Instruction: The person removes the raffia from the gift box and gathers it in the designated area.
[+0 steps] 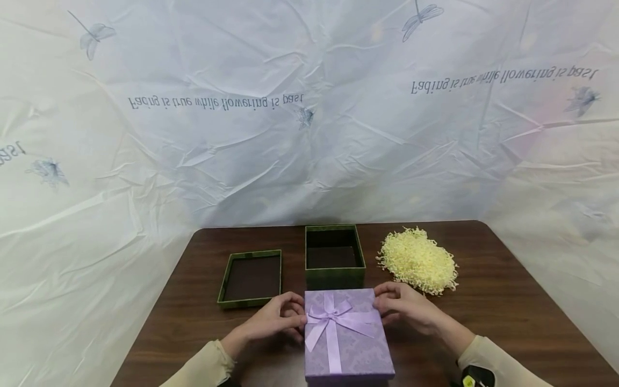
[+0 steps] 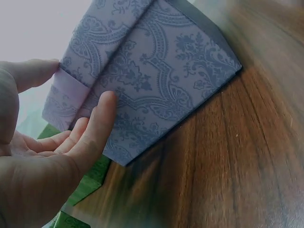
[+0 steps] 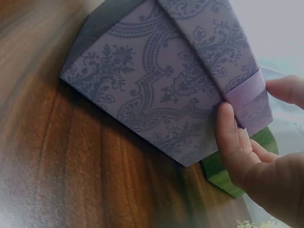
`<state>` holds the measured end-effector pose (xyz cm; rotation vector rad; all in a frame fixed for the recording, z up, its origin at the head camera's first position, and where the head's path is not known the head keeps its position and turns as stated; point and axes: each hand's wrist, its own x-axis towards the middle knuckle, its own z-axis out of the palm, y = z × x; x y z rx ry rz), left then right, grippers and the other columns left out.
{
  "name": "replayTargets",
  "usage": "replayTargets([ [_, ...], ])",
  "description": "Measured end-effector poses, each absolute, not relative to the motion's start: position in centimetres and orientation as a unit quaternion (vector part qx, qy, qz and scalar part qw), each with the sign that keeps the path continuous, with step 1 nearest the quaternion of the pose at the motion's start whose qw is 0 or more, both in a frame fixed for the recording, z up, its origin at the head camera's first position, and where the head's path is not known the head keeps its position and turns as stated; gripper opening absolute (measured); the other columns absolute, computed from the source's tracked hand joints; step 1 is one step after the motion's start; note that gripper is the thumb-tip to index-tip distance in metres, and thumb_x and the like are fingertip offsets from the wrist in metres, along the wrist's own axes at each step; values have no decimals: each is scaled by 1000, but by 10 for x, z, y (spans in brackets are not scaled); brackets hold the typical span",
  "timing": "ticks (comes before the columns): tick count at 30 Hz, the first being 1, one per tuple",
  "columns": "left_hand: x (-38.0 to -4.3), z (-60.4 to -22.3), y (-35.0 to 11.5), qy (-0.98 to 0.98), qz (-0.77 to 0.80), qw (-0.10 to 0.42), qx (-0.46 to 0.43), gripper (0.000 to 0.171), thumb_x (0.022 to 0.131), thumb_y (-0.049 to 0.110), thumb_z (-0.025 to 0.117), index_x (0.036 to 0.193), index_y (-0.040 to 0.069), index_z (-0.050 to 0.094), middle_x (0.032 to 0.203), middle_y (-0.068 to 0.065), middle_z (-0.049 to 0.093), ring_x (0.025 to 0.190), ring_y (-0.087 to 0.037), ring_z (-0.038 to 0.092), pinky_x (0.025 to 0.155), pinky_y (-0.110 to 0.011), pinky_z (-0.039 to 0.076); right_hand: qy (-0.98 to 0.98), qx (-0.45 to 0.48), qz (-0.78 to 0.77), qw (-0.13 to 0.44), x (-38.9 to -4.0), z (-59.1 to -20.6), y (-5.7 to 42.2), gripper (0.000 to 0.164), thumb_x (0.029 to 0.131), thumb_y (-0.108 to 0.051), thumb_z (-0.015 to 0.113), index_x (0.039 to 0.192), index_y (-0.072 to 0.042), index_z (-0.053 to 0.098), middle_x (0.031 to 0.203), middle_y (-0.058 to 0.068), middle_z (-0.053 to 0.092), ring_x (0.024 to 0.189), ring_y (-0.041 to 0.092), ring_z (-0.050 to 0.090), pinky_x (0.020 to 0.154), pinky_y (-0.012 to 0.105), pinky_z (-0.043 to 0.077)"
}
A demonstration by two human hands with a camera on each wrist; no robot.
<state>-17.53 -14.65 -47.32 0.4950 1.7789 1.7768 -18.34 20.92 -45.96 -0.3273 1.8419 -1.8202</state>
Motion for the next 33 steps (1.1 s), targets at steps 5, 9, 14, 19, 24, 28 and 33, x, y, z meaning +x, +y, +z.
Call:
replayTargets([
  [5,-174,-474,-144,639,689,300,164,52,90,13,70,125,-10,39,101,-13,57,83,-23,66,71,-46,61,658,-105,-686,292,-181,-460,208,46,92,-13,61,124,15,42,99,11,63,88,22,66,77,45,59],
  [9,-173,-475,-141,617,707,308,158,50,90,10,68,123,-10,37,98,-11,57,80,-24,66,68,-46,61,632,-97,-698,323,-179,-461,209,36,93,-12,59,119,10,46,97,10,66,85,21,67,77,45,59],
  [14,-169,-471,-138,605,720,312,137,49,88,8,68,122,-9,36,96,-11,56,78,-23,64,67,-46,61,621,-93,-702,336,-178,-461,210,30,90,-9,59,115,6,50,96,8,65,85,19,66,79,44,59],
  [19,-165,-467,-135,604,725,313,107,48,88,8,68,121,-9,37,97,-12,55,78,-22,62,67,-43,61,620,-81,-700,345,-174,-462,207,17,90,-10,61,103,-1,54,91,7,66,83,19,67,78,43,59],
  [24,-164,-465,-133,608,725,308,98,44,89,8,68,118,-9,39,95,-12,55,77,-20,61,66,-41,61,625,-78,-698,342,-172,-461,206,12,91,-10,62,98,-4,55,88,5,67,79,16,67,76,41,59],
  [28,-163,-463,-133,615,721,305,96,44,89,8,69,117,-10,40,94,-13,55,76,-21,61,66,-43,61,624,-81,-700,337,-170,-460,206,14,91,-9,62,101,-2,55,91,6,68,82,19,69,79,43,59],
  [33,-163,-460,-133,624,717,296,96,44,88,6,69,118,-12,41,94,-13,55,75,-23,62,66,-45,61,625,-84,-705,324,-169,-458,205,14,91,-7,63,102,0,57,92,8,69,84,22,70,79,44,59],
])
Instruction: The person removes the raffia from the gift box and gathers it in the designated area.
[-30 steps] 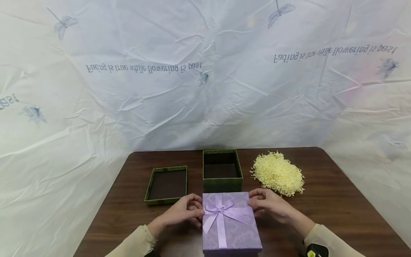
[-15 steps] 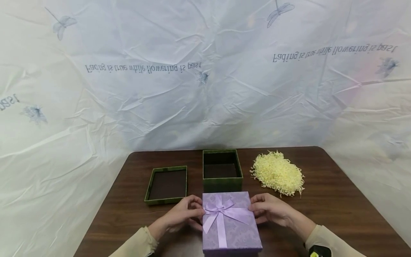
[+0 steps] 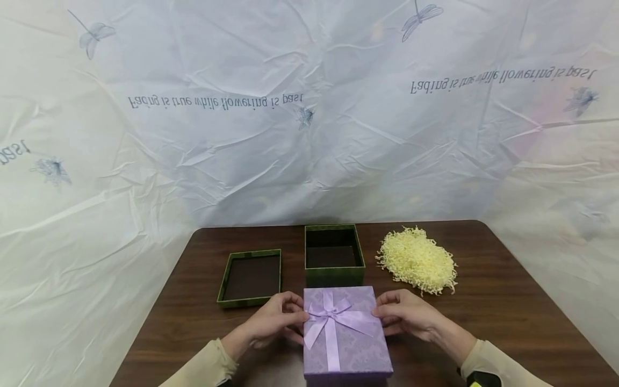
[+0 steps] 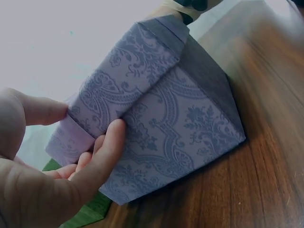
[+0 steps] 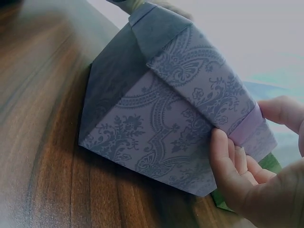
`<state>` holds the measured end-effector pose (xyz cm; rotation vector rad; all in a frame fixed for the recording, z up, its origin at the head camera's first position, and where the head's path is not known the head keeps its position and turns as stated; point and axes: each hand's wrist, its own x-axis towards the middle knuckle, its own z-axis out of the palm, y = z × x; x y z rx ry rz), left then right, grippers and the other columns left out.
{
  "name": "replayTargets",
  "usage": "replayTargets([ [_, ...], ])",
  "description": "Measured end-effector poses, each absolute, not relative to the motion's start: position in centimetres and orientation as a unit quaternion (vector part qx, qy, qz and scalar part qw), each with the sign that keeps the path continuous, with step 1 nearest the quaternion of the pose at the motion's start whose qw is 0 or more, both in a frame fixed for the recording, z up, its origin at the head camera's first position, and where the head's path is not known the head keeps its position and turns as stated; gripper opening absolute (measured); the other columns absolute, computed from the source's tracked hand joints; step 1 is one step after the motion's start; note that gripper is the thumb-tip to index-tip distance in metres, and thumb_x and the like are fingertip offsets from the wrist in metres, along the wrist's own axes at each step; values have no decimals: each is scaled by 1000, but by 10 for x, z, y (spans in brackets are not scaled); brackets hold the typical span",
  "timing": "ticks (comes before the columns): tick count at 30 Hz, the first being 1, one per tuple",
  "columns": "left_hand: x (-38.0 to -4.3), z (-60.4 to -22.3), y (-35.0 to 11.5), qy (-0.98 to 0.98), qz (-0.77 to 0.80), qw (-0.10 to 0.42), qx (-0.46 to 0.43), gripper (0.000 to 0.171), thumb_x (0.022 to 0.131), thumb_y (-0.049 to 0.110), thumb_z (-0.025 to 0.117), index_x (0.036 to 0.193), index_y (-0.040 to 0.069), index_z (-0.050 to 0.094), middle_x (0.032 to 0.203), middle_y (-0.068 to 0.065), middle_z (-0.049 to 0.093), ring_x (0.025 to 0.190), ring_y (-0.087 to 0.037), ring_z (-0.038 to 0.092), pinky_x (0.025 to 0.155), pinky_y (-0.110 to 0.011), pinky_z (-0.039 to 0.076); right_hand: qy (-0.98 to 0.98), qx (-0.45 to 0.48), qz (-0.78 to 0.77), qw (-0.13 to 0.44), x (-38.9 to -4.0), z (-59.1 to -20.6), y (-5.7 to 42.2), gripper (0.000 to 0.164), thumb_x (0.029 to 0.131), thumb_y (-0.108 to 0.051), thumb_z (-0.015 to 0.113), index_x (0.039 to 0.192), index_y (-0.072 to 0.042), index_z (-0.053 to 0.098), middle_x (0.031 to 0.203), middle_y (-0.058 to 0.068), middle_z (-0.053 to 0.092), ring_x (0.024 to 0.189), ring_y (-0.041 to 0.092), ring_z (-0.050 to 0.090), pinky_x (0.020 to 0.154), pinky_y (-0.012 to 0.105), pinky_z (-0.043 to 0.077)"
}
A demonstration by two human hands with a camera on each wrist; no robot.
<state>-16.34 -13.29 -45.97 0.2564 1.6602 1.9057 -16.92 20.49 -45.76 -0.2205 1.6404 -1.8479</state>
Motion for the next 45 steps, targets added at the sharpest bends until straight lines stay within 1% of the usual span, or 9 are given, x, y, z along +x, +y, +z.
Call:
replayTargets([
  [14,-162,-449,-136,640,706,290,86,46,89,7,69,121,-14,44,95,-14,58,77,-22,62,67,-47,61,640,-79,-699,310,-165,-450,201,18,90,-10,64,103,2,58,90,8,71,82,21,70,77,42,60],
  [21,-159,-443,-136,639,709,289,78,47,88,6,69,122,-15,44,96,-15,57,77,-21,62,69,-46,61,643,-68,-704,295,-162,-447,199,29,89,-10,67,109,9,58,91,10,71,82,22,71,78,43,60],
  [32,-156,-435,-133,644,712,271,70,48,87,4,69,123,-16,44,99,-15,56,83,-20,60,68,-48,60,658,-59,-706,257,-158,-437,194,43,89,-11,68,118,17,52,91,9,72,82,21,71,77,40,60],
  [39,-156,-431,-133,646,713,263,68,48,87,4,70,122,-17,44,99,-14,53,84,-20,60,67,-47,61,667,-59,-700,247,-157,-433,195,47,90,-12,67,119,20,50,90,8,71,80,19,70,76,37,60],
  [45,-155,-430,-134,643,716,262,73,48,87,4,70,121,-17,44,100,-15,52,85,-21,60,68,-47,61,669,-66,-698,246,-158,-433,196,49,91,-13,67,121,21,48,90,8,71,81,20,70,76,38,60],
])
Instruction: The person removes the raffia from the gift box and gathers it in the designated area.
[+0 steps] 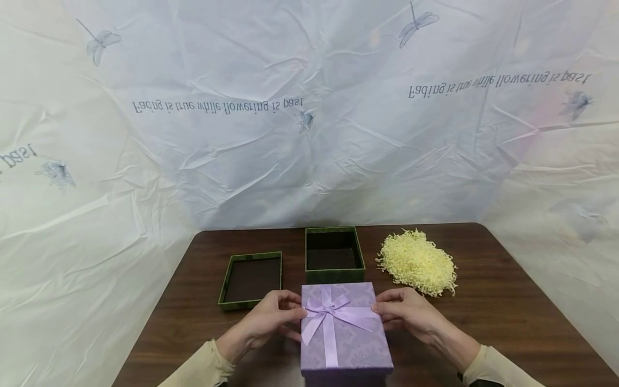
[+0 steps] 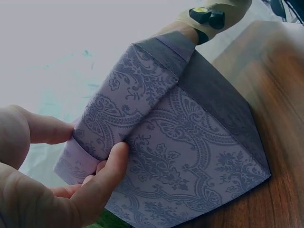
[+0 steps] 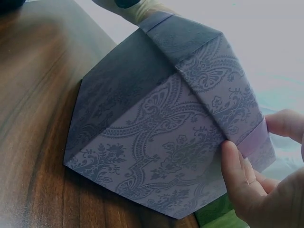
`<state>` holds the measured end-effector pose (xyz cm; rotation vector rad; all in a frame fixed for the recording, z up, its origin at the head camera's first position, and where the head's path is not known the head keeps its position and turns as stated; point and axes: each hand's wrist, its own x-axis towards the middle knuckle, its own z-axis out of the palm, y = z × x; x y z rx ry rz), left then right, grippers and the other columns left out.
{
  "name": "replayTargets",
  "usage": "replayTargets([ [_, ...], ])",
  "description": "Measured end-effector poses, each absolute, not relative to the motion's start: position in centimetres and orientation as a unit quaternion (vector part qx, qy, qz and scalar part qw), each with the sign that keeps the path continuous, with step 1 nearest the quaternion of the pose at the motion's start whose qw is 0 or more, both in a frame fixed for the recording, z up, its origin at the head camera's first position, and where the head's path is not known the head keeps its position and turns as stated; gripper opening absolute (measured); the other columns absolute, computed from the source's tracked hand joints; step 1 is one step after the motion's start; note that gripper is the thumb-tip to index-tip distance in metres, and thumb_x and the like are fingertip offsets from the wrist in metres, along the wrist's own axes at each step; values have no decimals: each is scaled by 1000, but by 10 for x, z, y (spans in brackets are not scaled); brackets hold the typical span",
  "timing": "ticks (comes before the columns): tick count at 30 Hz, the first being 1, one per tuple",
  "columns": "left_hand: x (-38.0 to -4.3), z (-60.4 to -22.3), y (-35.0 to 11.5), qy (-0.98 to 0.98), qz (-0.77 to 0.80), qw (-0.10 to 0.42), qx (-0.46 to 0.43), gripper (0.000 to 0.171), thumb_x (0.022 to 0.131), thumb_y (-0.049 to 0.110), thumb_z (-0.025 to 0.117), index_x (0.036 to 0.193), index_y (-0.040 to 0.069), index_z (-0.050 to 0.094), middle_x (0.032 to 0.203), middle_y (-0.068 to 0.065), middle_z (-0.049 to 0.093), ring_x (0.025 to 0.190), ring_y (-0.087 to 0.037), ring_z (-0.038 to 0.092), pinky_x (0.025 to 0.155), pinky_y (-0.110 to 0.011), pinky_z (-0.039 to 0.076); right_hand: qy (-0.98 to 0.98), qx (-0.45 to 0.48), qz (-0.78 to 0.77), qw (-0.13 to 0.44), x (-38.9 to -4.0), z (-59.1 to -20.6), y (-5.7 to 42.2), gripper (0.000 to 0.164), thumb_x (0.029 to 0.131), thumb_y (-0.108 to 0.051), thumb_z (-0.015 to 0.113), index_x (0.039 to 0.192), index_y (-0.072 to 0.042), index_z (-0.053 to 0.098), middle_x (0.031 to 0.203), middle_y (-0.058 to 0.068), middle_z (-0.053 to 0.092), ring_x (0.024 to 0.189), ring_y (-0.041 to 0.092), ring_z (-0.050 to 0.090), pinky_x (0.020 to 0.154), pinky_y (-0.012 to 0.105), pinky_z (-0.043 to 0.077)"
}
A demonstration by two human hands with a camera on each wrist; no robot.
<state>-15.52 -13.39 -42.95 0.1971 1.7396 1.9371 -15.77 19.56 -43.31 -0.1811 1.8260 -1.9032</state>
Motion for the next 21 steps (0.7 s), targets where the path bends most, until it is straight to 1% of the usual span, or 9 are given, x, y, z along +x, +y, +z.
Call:
replayTargets([
  [5,-154,-429,-134,644,715,262,75,48,87,4,70,121,-17,44,100,-15,52,85,-20,59,68,-47,61,673,-69,-694,245,-156,-433,196,49,89,-13,68,119,21,49,90,10,71,81,21,70,76,39,60],
  [12,-153,-426,-135,642,717,259,81,47,87,4,69,121,-17,45,102,-16,53,86,-21,59,67,-47,61,673,-76,-695,241,-154,-427,196,42,90,-12,68,115,18,52,89,9,72,80,21,70,76,39,60],
  [21,-151,-420,-135,643,718,250,93,49,88,7,70,124,-17,45,98,-12,55,83,-19,62,65,-44,61,678,-90,-692,231,-153,-419,196,45,91,-12,66,118,20,49,91,9,71,81,21,70,76,37,60],
])
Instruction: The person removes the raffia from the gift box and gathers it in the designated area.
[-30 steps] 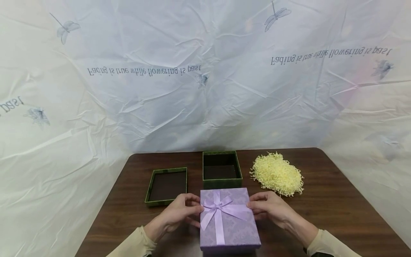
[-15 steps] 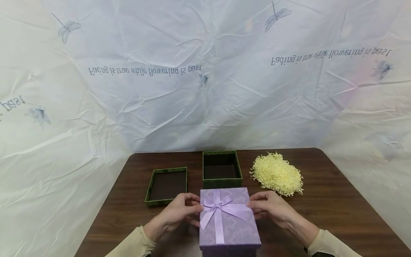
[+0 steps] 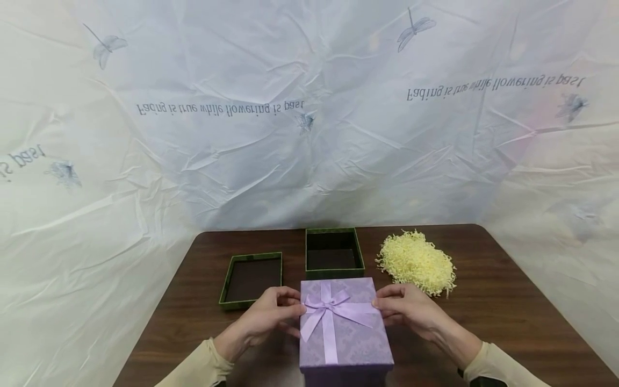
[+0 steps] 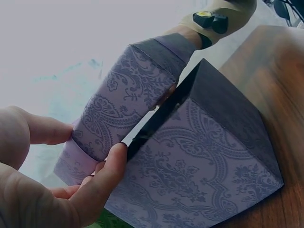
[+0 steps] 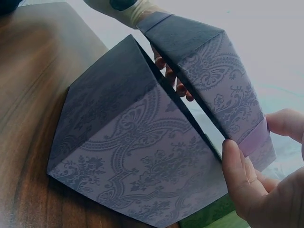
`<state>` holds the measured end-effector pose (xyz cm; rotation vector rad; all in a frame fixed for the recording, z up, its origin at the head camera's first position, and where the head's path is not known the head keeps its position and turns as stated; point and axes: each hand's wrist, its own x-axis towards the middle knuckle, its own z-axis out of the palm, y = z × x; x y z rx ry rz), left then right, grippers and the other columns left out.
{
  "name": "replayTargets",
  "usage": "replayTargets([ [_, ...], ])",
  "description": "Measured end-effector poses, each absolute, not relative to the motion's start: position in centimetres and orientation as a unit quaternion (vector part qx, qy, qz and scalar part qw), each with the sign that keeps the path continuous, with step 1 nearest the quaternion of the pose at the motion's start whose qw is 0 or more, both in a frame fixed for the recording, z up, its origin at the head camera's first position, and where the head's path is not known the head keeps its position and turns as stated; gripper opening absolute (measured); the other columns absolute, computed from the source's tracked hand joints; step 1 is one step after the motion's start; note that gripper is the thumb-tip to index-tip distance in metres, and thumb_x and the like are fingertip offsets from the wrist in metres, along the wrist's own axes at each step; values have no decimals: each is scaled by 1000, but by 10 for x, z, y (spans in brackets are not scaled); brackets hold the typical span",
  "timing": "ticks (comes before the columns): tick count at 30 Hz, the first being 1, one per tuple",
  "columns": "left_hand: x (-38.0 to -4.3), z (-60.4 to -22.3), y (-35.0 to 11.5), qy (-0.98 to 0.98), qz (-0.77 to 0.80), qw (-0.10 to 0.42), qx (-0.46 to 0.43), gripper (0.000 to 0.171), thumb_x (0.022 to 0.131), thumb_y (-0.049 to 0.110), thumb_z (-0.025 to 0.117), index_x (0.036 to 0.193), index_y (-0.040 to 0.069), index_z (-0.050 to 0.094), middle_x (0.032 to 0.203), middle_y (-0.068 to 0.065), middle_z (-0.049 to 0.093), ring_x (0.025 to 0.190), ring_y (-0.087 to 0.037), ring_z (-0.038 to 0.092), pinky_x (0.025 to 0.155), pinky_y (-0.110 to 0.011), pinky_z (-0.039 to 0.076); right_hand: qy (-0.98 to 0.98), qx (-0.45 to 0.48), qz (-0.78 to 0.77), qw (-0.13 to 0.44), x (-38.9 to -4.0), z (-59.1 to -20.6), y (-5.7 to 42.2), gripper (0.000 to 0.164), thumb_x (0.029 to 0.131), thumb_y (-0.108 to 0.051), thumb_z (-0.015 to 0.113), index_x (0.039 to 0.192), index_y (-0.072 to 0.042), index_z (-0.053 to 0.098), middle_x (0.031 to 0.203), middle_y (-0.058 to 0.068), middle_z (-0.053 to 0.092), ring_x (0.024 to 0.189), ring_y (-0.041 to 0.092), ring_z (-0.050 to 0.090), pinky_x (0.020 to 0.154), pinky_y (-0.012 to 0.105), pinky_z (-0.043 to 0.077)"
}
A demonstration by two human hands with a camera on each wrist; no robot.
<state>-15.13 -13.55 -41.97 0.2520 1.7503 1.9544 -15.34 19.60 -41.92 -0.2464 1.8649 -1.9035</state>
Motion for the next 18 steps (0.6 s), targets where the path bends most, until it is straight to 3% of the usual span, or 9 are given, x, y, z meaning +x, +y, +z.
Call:
replayTargets([
  [18,-158,-397,-137,672,704,199,110,52,85,5,73,127,-14,47,101,-14,53,83,-18,63,70,-49,60,677,-88,-704,195,-159,-393,193,60,89,-9,69,128,24,39,97,10,68,85,21,70,80,38,60],
])
